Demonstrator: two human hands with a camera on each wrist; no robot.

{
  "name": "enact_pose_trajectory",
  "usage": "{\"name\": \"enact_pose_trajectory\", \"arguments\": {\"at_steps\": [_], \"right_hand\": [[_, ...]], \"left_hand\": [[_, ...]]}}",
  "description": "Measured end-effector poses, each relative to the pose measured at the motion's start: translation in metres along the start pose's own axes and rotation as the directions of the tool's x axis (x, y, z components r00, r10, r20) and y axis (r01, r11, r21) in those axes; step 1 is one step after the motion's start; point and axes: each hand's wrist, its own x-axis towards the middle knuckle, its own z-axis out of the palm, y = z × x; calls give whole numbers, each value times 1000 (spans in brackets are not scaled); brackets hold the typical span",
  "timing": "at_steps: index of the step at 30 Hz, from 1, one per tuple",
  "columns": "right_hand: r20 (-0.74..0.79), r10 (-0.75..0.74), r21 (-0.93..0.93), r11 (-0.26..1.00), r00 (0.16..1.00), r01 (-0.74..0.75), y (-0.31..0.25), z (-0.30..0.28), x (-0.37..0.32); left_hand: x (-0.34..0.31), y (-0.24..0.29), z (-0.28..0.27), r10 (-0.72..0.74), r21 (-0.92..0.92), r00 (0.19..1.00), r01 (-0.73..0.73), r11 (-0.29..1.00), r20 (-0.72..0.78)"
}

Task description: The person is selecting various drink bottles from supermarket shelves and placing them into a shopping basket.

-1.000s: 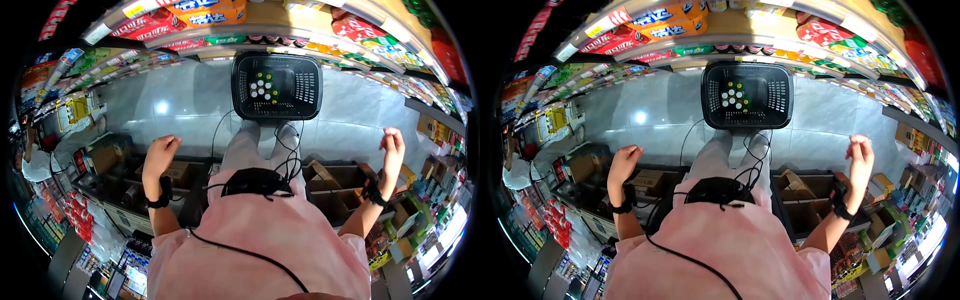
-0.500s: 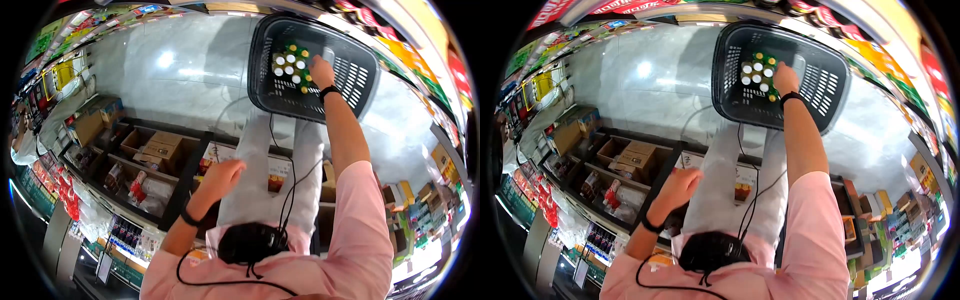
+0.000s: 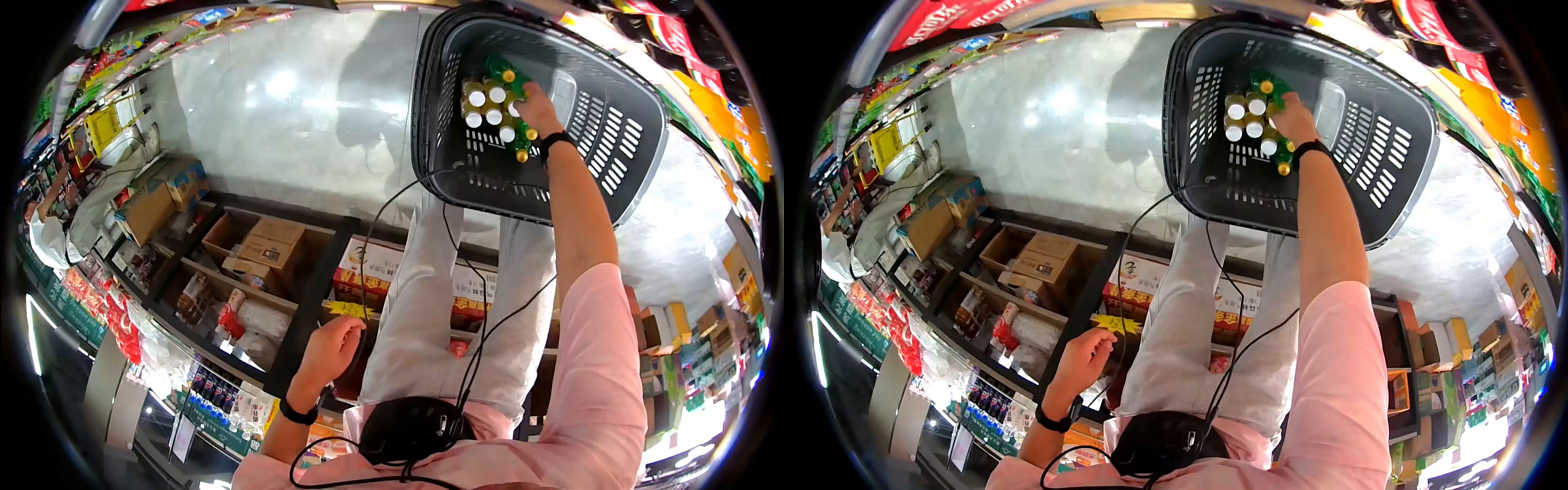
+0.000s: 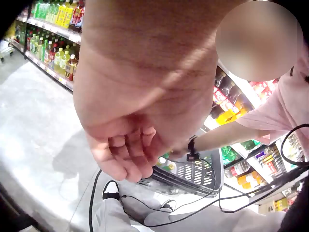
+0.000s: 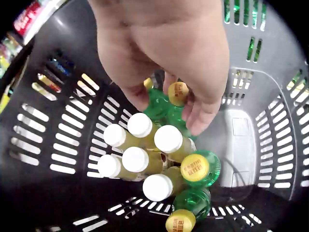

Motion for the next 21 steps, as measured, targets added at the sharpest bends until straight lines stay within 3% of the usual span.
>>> {"name": "enact_pose_trajectory", "arguments": {"at_steps": [3, 7, 11, 12, 15, 18, 21], "right_hand": [[-48, 63, 182, 982, 997, -54, 21, 3, 5], [35, 94, 289, 952, 995, -100, 14, -10, -8], [-33, 53, 374, 927, 998, -36, 26, 5, -1], [-143, -18, 341, 938, 989, 67, 41, 20, 7], [-105, 93, 432, 901, 990, -39, 29, -7, -23], [-266, 59, 401, 914, 962, 55, 18, -36, -68], [-534, 0, 287, 941, 846, 182, -16, -79, -161]], "left_hand": [[-9, 16, -8, -39, -8, 999, 39, 999, 2], [-22, 22, -18, -108, -22, 994, 107, 994, -6], [-29, 9, -10, -96, 29, 994, 98, 995, -52], [-29, 13, -12, -67, 31, 996, 69, 997, -59], [-32, 23, -15, -29, 54, 998, 32, 998, -61], [-41, 34, -17, -35, 4, 994, 35, 999, -105], [-53, 46, -32, 130, 133, 984, -113, 985, -122]]}}
